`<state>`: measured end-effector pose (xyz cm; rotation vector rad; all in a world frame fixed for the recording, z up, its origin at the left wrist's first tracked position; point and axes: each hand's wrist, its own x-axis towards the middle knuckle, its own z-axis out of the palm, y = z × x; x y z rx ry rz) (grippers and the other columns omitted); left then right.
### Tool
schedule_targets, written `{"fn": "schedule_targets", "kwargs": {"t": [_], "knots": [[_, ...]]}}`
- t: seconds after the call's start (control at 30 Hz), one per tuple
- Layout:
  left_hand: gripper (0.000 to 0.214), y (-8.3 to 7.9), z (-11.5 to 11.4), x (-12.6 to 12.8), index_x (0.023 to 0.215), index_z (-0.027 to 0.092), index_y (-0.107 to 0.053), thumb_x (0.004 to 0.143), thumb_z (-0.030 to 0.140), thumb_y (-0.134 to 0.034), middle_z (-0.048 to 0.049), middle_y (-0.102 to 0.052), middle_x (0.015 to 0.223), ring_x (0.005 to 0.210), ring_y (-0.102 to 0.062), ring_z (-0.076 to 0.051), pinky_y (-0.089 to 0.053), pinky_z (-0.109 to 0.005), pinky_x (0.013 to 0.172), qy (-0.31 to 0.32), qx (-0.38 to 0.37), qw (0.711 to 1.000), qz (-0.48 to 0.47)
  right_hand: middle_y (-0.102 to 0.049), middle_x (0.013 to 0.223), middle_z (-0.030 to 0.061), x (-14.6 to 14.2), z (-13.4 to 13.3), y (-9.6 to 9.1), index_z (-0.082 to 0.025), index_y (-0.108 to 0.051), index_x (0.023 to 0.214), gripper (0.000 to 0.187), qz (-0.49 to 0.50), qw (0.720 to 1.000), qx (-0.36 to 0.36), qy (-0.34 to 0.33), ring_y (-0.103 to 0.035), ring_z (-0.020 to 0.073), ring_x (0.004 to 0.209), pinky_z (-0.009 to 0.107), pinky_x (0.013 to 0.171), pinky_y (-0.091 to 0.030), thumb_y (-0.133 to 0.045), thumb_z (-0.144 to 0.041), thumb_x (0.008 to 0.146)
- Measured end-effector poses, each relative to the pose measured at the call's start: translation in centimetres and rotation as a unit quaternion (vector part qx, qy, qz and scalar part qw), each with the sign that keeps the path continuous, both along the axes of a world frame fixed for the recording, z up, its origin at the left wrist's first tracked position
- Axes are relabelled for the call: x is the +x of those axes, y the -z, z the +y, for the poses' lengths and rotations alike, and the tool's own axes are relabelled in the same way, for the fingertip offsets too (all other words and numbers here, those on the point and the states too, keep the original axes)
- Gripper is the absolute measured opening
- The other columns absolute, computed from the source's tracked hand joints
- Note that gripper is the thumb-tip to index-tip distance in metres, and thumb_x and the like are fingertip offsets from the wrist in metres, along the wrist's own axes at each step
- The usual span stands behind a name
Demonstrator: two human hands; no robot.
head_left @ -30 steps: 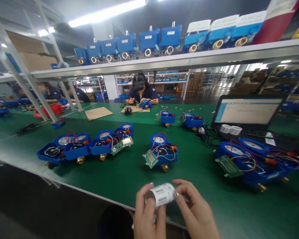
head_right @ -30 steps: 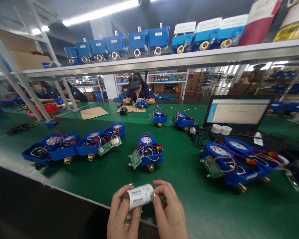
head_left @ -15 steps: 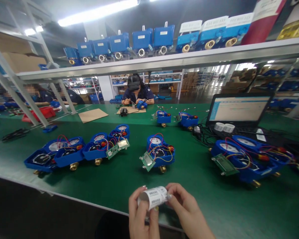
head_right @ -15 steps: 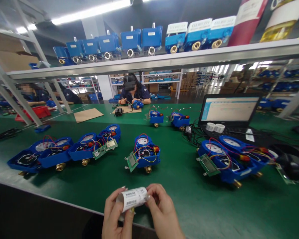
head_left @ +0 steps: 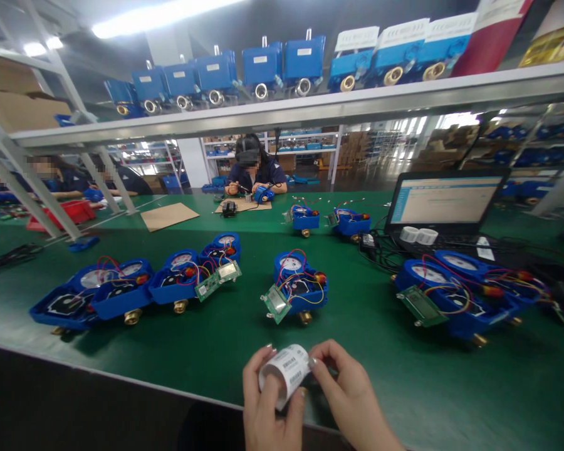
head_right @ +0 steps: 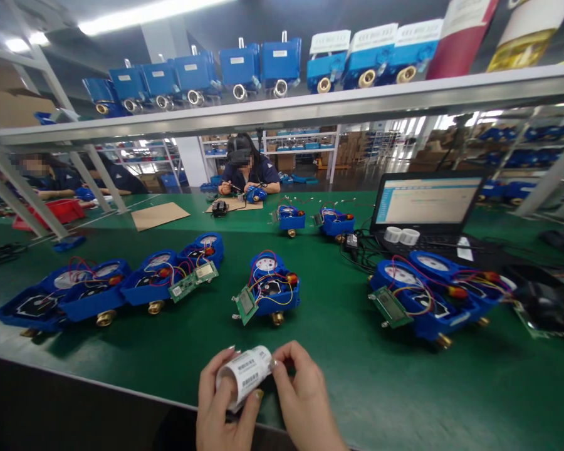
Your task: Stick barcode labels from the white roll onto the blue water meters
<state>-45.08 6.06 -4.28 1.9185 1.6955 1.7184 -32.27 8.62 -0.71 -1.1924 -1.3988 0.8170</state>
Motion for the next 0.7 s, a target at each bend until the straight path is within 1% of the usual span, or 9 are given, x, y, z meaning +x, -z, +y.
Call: {"fn": "schedule_targets", "kwargs": {"t": [0.1,0.2,0.27,0.33,0.43,0.53,0.57,0.63,0.7], "knots": [[0.027,0.1,-0.1,0.0,0.098,0.018,-0.065,0.085,0.039,-0.053,-0.0139,-0.053,0.116,0.103,-0.058,-0.026,-0.054,-0.038,0.082,-0.005,0.02,1.0,-0.011,-0.063,0.066,0.0035,-0.1,0.2,0.2,-0.019,-0.055,0.067,0.022,0.043,0.999,-0.012,-0.017,-0.058,0.0169,0.059,0.026,0.055,-0.046,-0.055,-0.038,0.077],[0.028,-0.1,-0.2,-0.2,0.1,0.018,-0.065,0.085,0.04,-0.053,-0.0128,-0.055,0.112,0.097,-0.06,-0.025,-0.055,-0.034,0.077,-0.018,0.02,0.999,-0.033,-0.062,0.065,0.0039,0.0,0.7,0.6,-0.019,-0.053,0.069,0.026,0.098,0.993,-0.046,-0.039,-0.058,0.0174,0.058,0.027,0.052,-0.047,-0.055,-0.044,0.078],[0.029,-0.5,-0.1,-0.6,0.101,0.019,-0.064,0.086,0.04,-0.052,-0.0121,-0.055,0.112,0.097,-0.06,-0.024,-0.054,-0.033,0.077,-0.029,0.014,0.999,-0.03,-0.061,0.064,0.0034,0.6,1.3,0.7,-0.02,-0.052,0.07,0.028,0.102,0.992,-0.061,-0.035,-0.058,0.0177,0.057,0.027,0.052,-0.046,-0.054,-0.046,0.078],[0.026,-1.0,0.2,-1.2,0.1,0.019,-0.064,0.086,0.038,-0.052,-0.0113,-0.056,0.111,0.099,-0.059,-0.024,-0.053,-0.034,0.079,-0.036,0.006,0.999,-0.014,-0.06,0.064,0.0028,1.5,2.3,0.5,-0.02,-0.054,0.072,0.026,0.056,0.997,-0.044,0.002,-0.058,0.0181,0.06,0.028,0.055,-0.045,-0.053,-0.045,0.078],[0.021,-1.8,1.2,-2.3,0.098,0.019,-0.064,0.085,0.033,-0.054,-0.01,-0.055,0.107,0.096,-0.058,-0.022,-0.052,-0.033,0.078,-0.038,-0.013,0.999,0.021,-0.059,0.067,0.0032,2.7,3.9,-0.4,-0.019,-0.056,0.07,0.022,-0.054,0.995,0.021,0.075,-0.056,0.0194,0.064,0.031,0.062,-0.044,-0.052,-0.04,0.077],[0.018,-2.1,2.0,-3.2,0.093,0.02,-0.064,0.085,0.033,-0.054,-0.0089,-0.055,0.104,0.093,-0.059,-0.021,-0.052,-0.031,0.075,-0.043,-0.02,0.997,0.066,-0.057,0.072,0.0048,3.0,5.3,-1.4,-0.019,-0.058,0.069,0.019,-0.1,0.988,0.055,0.103,-0.055,0.021,0.069,0.035,0.067,-0.044,-0.05,-0.036,0.075],[0.018,-2.1,2.1,-3.4,0.092,0.02,-0.063,0.085,0.033,-0.054,-0.0088,-0.055,0.104,0.093,-0.059,-0.021,-0.052,-0.031,0.075,-0.046,-0.018,0.996,0.077,-0.056,0.076,0.0058,2.8,5.7,-1.6,-0.02,-0.058,0.069,0.018,-0.102,0.987,0.058,0.108,-0.056,0.0218,0.073,0.036,0.069,-0.045,-0.05,-0.035,0.075],[0.019,-1.8,2.3,-3.5,0.092,0.019,-0.063,0.085,0.034,-0.054,-0.0088,-0.055,0.104,0.092,-0.059,-0.021,-0.052,-0.03,0.073,-0.053,-0.014,0.994,0.09,-0.055,0.092,0.0092,2.5,6.1,-1.9,-0.02,-0.06,0.072,0.017,-0.104,0.985,0.068,0.119,-0.055,0.0243,0.088,0.037,0.074,-0.046,-0.05,-0.033,0.076],[0.02,-1.6,2.3,-3.5,0.091,0.019,-0.062,0.086,0.035,-0.053,-0.0093,-0.054,0.104,0.092,-0.058,-0.022,-0.052,-0.03,0.073,-0.059,-0.009,0.993,0.098,-0.049,0.109,0.0121,2.1,6.4,-2.0,-0.019,-0.061,0.075,0.017,-0.104,0.982,0.087,0.13,-0.05,0.0267,0.106,0.038,0.079,-0.047,-0.05,-0.032,0.078]]}}
